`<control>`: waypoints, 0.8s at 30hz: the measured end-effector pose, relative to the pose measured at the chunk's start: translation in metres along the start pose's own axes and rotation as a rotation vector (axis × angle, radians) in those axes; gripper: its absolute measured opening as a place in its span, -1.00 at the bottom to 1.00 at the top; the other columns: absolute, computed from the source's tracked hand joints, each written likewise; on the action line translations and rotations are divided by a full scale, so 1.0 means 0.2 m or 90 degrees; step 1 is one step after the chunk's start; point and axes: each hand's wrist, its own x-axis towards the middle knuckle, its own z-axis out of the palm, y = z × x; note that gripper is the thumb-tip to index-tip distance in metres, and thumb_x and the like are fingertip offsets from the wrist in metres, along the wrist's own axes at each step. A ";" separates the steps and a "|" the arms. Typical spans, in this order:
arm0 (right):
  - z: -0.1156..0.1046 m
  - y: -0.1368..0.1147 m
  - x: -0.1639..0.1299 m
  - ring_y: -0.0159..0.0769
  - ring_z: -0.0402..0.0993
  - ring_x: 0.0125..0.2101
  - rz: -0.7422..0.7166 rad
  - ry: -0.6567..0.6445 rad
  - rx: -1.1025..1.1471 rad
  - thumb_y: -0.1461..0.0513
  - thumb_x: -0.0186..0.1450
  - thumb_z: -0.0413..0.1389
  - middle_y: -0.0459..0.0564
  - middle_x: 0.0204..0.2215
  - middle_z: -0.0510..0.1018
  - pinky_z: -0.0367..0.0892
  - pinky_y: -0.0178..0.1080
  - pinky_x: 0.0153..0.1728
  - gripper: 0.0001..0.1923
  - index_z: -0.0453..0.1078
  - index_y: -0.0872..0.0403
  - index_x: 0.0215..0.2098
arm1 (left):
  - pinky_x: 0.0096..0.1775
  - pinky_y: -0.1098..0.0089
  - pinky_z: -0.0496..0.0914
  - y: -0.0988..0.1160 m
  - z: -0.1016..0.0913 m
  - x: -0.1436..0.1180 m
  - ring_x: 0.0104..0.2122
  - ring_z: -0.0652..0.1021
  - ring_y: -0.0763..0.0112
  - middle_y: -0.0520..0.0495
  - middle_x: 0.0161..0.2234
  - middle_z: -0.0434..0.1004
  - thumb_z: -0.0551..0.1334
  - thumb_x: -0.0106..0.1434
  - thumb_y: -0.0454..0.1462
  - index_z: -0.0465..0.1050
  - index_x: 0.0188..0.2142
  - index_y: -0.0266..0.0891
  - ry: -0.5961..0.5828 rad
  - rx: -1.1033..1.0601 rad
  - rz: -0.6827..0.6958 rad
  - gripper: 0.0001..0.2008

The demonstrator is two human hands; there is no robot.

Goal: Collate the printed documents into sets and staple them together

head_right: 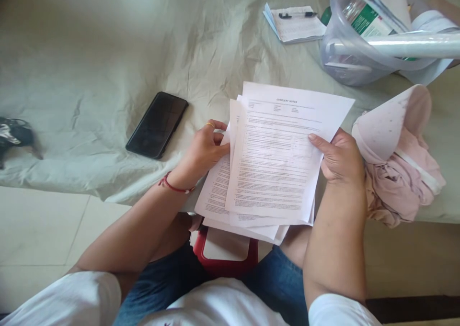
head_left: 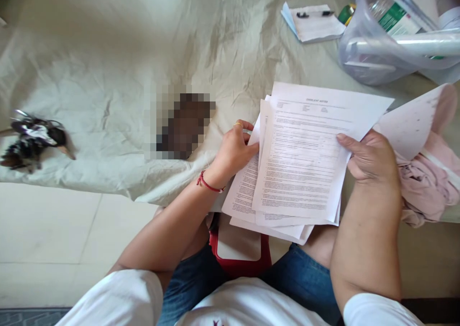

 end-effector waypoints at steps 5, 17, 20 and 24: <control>0.08 -0.02 0.02 0.03 0.69 0.17 -0.162 0.044 0.036 0.16 -0.06 0.60 -0.03 -0.12 0.79 0.40 0.18 0.46 -0.54 0.60 -0.01 -0.24 | -0.41 0.33 0.48 0.02 -0.02 -0.02 -0.43 0.65 0.26 -0.03 -0.41 0.69 0.63 0.08 -0.16 0.52 -0.20 -0.16 -0.126 -0.215 -0.073 -0.60; 0.07 -0.01 0.01 0.07 0.68 0.18 -0.035 0.010 0.062 0.15 -0.11 0.64 0.02 -0.03 0.81 0.48 0.21 0.41 -0.47 0.61 0.01 -0.22 | -0.30 0.24 0.60 0.00 -0.06 0.00 -0.35 0.72 0.17 -0.08 -0.42 0.70 0.65 0.11 -0.05 0.65 -0.34 -0.21 -0.056 -0.311 -0.029 -0.65; 0.08 0.00 0.00 0.07 0.72 0.12 0.009 -0.024 0.039 0.11 -0.08 0.66 0.00 0.02 0.80 0.56 0.23 0.34 -0.45 0.64 -0.02 -0.16 | -0.28 0.24 0.60 -0.01 -0.04 0.01 -0.32 0.73 0.16 -0.06 -0.41 0.72 0.68 0.05 -0.08 0.63 -0.35 -0.19 -0.017 -0.308 -0.023 -0.63; 0.09 0.03 0.01 0.07 0.75 0.06 0.026 -0.055 0.020 0.05 -0.08 0.68 -0.02 0.00 0.80 0.63 0.23 0.26 -0.43 0.67 -0.13 -0.14 | -0.37 0.31 0.53 -0.02 -0.01 0.01 -0.34 0.70 0.20 -0.04 -0.42 0.71 0.65 0.04 -0.09 0.56 -0.42 -0.17 -0.013 -0.290 -0.020 -0.64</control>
